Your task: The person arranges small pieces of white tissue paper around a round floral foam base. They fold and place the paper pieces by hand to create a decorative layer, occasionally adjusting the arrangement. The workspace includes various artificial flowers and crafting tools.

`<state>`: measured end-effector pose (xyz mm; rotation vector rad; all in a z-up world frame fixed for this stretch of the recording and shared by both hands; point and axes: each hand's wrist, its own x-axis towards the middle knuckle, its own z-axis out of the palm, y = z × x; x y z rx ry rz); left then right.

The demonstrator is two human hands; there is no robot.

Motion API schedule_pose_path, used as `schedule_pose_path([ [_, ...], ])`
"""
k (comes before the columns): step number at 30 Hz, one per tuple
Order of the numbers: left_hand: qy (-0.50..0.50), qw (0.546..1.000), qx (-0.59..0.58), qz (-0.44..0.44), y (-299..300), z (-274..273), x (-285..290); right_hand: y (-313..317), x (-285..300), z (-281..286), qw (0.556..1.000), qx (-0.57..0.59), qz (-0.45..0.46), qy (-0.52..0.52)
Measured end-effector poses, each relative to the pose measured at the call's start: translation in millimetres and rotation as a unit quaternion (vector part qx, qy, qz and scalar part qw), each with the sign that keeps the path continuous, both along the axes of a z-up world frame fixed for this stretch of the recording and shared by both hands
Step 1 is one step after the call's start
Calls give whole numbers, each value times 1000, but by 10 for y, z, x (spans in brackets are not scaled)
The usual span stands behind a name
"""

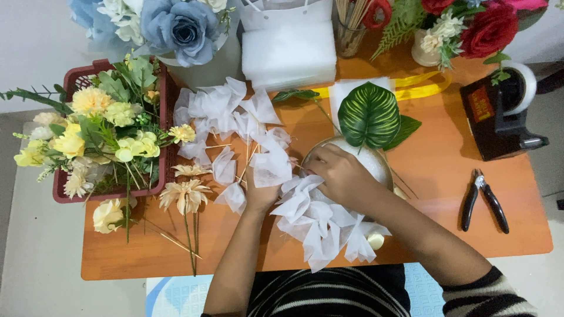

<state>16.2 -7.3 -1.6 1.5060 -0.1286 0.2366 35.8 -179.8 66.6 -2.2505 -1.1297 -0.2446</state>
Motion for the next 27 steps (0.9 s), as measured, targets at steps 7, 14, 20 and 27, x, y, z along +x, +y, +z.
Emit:
schedule_pose_path([
  [7,-18,1000,-1,-3,-7,38,1,17,-13,11,998,45,-19,28],
  [14,-38,999,1,-5,-20,89,-9,39,-4,-8,999,34,-16,6],
  [20,-64,998,12,-10,-2,123,8,44,4,48,998,52,-6,32],
  [27,-110,993,49,-16,-9,143,26,65,11,-14,999,30,-21,40],
])
